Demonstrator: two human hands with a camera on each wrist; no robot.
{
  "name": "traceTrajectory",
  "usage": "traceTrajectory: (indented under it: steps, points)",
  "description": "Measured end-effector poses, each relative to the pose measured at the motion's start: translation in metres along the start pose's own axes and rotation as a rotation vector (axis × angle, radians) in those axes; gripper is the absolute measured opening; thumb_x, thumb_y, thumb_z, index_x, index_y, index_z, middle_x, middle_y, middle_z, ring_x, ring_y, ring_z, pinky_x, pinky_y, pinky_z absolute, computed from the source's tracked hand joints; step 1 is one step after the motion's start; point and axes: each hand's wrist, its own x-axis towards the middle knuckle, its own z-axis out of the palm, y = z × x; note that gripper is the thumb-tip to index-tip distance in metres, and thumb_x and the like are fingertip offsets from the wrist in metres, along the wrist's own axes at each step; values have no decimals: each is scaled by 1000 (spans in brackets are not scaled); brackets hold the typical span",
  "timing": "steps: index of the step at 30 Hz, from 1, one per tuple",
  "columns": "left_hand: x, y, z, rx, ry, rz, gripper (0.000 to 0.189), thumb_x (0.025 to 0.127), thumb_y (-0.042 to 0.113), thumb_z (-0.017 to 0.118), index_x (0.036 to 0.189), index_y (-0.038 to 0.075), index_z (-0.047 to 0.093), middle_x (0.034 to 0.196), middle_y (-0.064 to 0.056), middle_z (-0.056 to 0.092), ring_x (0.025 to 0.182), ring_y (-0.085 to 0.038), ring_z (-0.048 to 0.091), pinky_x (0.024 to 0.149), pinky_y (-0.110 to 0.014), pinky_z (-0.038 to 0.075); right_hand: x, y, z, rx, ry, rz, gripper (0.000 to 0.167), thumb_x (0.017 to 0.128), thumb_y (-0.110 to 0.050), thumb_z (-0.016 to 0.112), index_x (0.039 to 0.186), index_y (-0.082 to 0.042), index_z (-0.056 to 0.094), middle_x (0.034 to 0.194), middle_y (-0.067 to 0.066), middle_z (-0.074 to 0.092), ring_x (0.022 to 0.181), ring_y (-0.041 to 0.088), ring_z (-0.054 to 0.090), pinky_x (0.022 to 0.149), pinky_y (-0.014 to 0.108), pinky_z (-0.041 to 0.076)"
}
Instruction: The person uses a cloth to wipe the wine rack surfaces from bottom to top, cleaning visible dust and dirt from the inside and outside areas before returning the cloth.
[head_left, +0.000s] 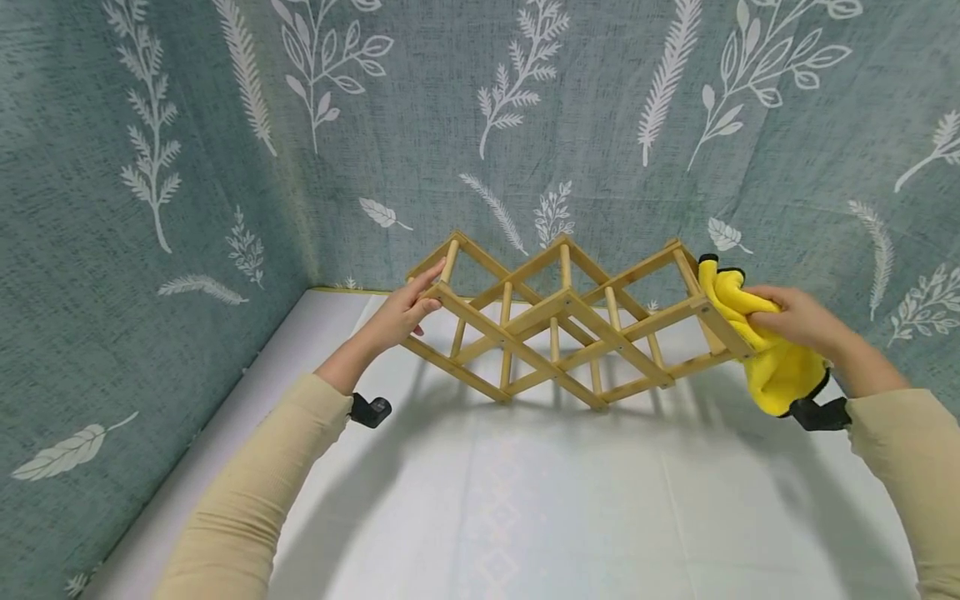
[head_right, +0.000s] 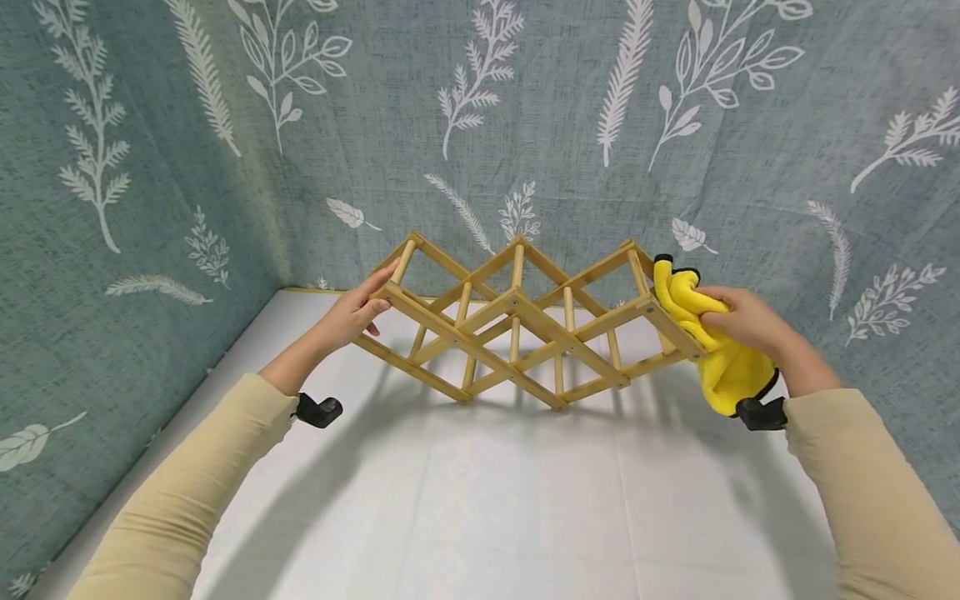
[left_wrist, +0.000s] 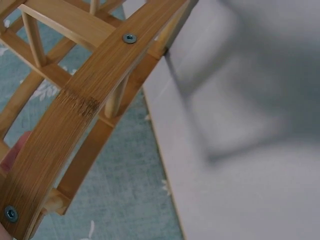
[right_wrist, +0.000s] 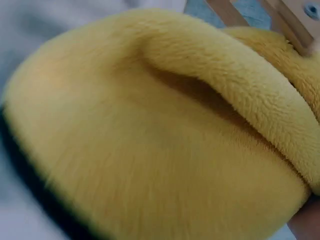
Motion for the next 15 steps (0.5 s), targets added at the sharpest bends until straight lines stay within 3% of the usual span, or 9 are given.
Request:
traceTrajectory:
  steps: [5,10,12,15]
  points:
    - [1,0,0,10,1,12,75,84,56,38,148,30,11,152,-10,18,112,-36,48,63,-43,51,-14,-9,-12,1,-125,-11,47,96,-14,45,136,7,35,115,28,54,75,16,56,64,32,47]
    - [-1,0,-2,-3,-6,22,76,84,56,39,148,28,12,152,-9,17,112,-37,48,65,-45,51,-23,-17,-25,9,-248,-36,43,95,-9,45,134,8,37,98,13,60,69,16,58,61,30,50]
    - [-1,-1,-1,-13,-12,21,76,84,56,39,148,27,11,153,-9,16,113,-38,48,64,-44,52,-26,-21,-33,-15,-235,-51,43,96,-10,45,134,8,37,96,14,60,67,16,59,60,31,50]
    - [-1,-1,-1,-29,-18,17,76,84,55,40,148,27,11,153,-9,15,115,-38,47,63,-43,52,-29,-30,-45,-50,-58,-39,47,97,-17,45,137,5,36,102,24,57,67,11,57,60,30,48]
